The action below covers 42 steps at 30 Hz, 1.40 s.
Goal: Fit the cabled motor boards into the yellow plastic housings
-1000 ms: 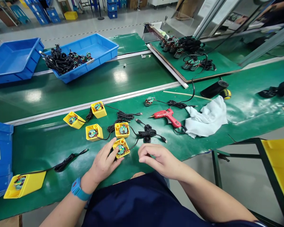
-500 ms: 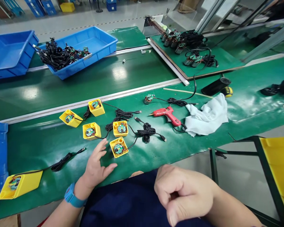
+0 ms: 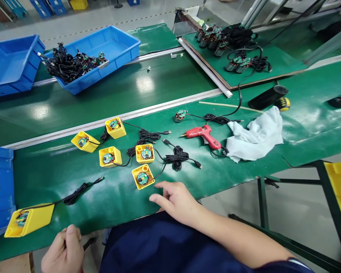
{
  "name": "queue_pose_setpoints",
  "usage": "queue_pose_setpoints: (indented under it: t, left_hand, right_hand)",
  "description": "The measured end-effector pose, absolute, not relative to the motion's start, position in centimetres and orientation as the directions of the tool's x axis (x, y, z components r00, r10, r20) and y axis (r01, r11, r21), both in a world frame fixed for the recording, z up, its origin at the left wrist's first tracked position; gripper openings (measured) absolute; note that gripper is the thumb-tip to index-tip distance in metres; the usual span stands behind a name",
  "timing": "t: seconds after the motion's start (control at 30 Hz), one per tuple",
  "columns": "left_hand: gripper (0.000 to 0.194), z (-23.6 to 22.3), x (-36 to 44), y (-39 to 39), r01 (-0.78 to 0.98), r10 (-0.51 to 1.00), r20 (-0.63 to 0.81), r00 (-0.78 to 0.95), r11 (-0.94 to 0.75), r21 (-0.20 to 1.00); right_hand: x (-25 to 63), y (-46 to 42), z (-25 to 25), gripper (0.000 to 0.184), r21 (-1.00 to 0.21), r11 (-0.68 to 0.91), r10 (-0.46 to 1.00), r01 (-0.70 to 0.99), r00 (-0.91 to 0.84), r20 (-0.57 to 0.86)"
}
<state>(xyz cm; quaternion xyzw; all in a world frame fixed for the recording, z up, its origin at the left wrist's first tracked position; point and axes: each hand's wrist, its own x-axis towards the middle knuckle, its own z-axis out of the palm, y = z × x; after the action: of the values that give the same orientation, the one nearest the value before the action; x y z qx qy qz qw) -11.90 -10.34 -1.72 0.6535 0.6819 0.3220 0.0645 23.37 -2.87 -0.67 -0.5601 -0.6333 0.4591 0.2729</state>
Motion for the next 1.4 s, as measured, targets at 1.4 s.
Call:
queue_pose_setpoints:
  t: [1.4]
  left_hand:
    - [0.049, -1.6, 0.0, 2.0, 0.577, 0.616, 0.465, 0.635, -0.779, 0.245]
  right_hand:
    - [23.9, 0.0, 1.0, 0.037, -0.398, 0.615, 0.788, 0.681, -0.505, 0.352]
